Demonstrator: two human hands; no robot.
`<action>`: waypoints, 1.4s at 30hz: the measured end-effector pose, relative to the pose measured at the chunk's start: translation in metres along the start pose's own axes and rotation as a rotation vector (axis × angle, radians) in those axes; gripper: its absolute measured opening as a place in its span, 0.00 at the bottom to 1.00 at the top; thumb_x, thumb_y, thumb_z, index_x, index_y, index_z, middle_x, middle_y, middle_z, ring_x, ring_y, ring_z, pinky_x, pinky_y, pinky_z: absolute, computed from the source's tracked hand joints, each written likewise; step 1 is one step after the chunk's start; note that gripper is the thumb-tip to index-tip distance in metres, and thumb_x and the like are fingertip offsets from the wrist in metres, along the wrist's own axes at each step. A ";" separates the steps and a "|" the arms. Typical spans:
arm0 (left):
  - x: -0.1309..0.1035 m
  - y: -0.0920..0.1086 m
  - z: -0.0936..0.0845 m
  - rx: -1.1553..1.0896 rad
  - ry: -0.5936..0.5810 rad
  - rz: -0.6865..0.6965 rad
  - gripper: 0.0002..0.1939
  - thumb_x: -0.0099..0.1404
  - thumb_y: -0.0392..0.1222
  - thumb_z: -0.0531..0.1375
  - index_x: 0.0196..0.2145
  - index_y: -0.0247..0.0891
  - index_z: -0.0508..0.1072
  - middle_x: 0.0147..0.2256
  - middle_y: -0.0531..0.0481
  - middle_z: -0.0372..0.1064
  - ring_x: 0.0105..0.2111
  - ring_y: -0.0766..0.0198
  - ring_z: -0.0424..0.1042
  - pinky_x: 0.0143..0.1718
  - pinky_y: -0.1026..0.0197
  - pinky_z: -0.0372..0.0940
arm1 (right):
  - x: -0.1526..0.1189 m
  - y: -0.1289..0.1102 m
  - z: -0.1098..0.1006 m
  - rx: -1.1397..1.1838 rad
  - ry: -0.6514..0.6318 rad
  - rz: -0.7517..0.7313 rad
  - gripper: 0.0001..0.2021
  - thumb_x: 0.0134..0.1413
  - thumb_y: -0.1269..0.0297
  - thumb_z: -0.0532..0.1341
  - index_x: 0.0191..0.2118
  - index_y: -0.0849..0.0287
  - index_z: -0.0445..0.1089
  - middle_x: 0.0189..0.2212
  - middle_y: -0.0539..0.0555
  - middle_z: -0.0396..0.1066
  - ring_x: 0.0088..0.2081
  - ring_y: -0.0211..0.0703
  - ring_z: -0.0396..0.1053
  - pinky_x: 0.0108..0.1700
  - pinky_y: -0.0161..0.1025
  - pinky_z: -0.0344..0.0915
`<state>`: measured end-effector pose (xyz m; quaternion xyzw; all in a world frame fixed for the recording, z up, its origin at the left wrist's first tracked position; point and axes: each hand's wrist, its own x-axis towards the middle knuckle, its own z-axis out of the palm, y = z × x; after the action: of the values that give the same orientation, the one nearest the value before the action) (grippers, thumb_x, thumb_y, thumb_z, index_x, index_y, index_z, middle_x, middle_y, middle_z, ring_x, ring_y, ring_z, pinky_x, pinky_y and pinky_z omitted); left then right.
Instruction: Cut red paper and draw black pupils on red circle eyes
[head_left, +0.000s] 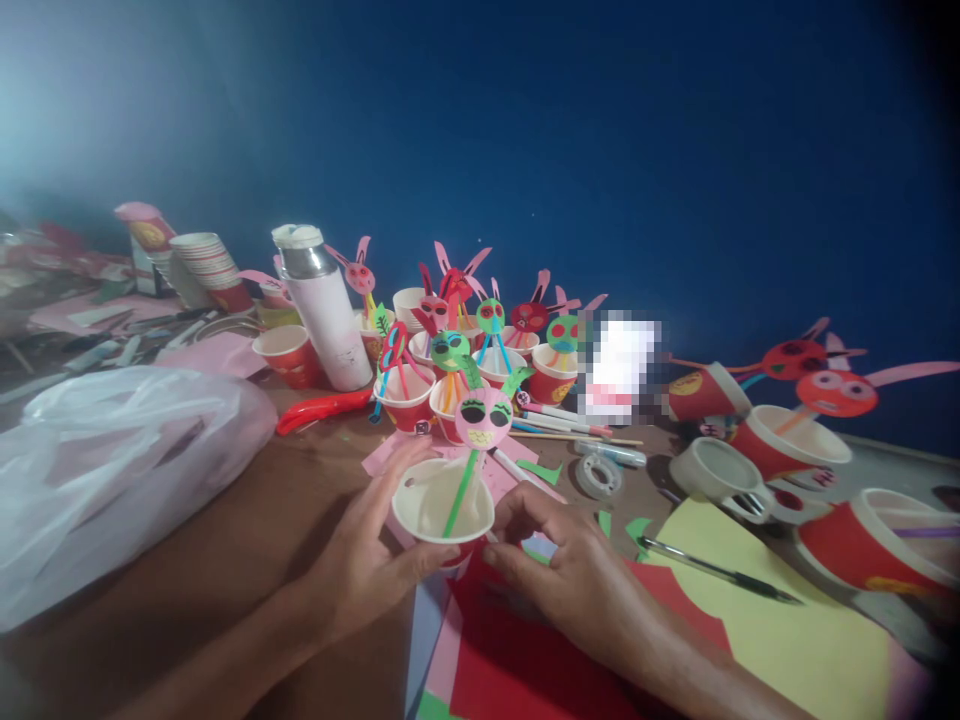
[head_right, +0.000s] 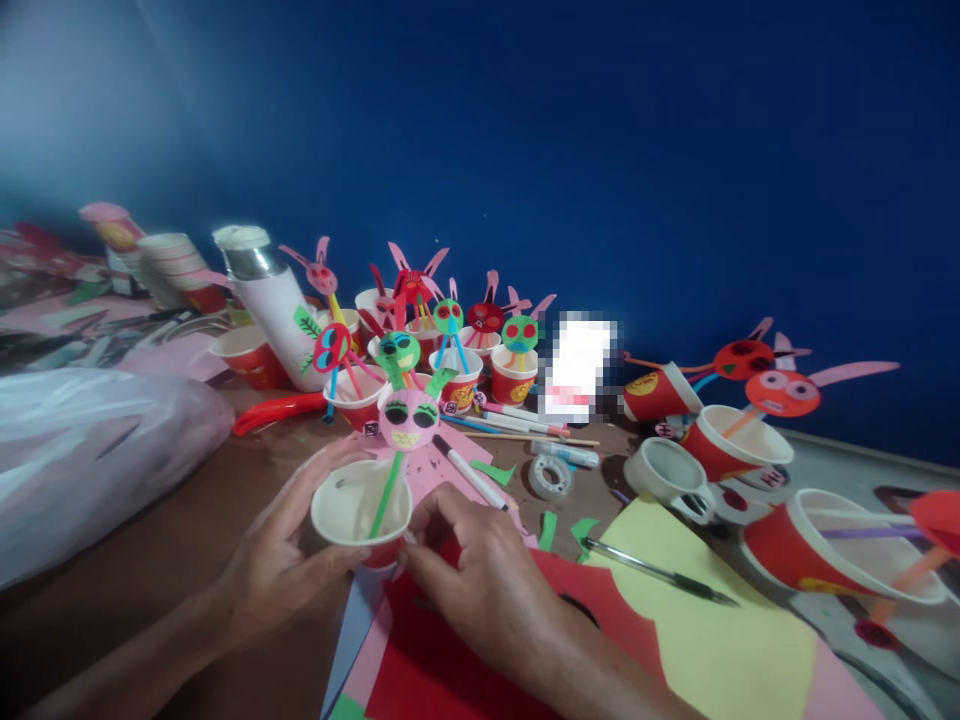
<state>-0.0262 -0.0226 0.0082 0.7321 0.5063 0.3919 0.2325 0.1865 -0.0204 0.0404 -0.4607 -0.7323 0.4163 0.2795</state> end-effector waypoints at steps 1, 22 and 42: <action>0.000 0.000 0.000 0.010 -0.005 0.012 0.37 0.55 0.49 0.64 0.59 0.43 0.54 0.59 0.44 0.57 0.57 0.53 0.59 0.56 0.53 0.58 | 0.000 0.000 0.000 -0.011 0.009 -0.012 0.02 0.53 0.70 0.58 0.32 0.56 0.65 0.27 0.46 0.71 0.29 0.36 0.67 0.32 0.32 0.61; 0.002 0.002 0.005 -0.023 0.041 0.113 0.25 0.57 0.48 0.62 0.52 0.43 0.67 0.51 0.44 0.62 0.54 0.53 0.61 0.53 0.54 0.60 | 0.004 0.006 0.001 0.071 0.180 -0.058 0.07 0.58 0.63 0.56 0.31 0.57 0.68 0.26 0.46 0.68 0.29 0.36 0.65 0.32 0.31 0.59; -0.003 0.004 0.009 0.182 -0.017 0.226 0.32 0.58 0.49 0.60 0.58 0.39 0.57 0.51 0.40 0.65 0.50 0.52 0.67 0.48 0.56 0.66 | 0.009 0.006 -0.001 0.050 0.112 -0.047 0.06 0.57 0.67 0.55 0.31 0.58 0.68 0.24 0.46 0.68 0.28 0.36 0.65 0.31 0.31 0.59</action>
<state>-0.0174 -0.0260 0.0052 0.8058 0.4522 0.3617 0.1238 0.1866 -0.0107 0.0364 -0.4588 -0.7154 0.4015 0.3412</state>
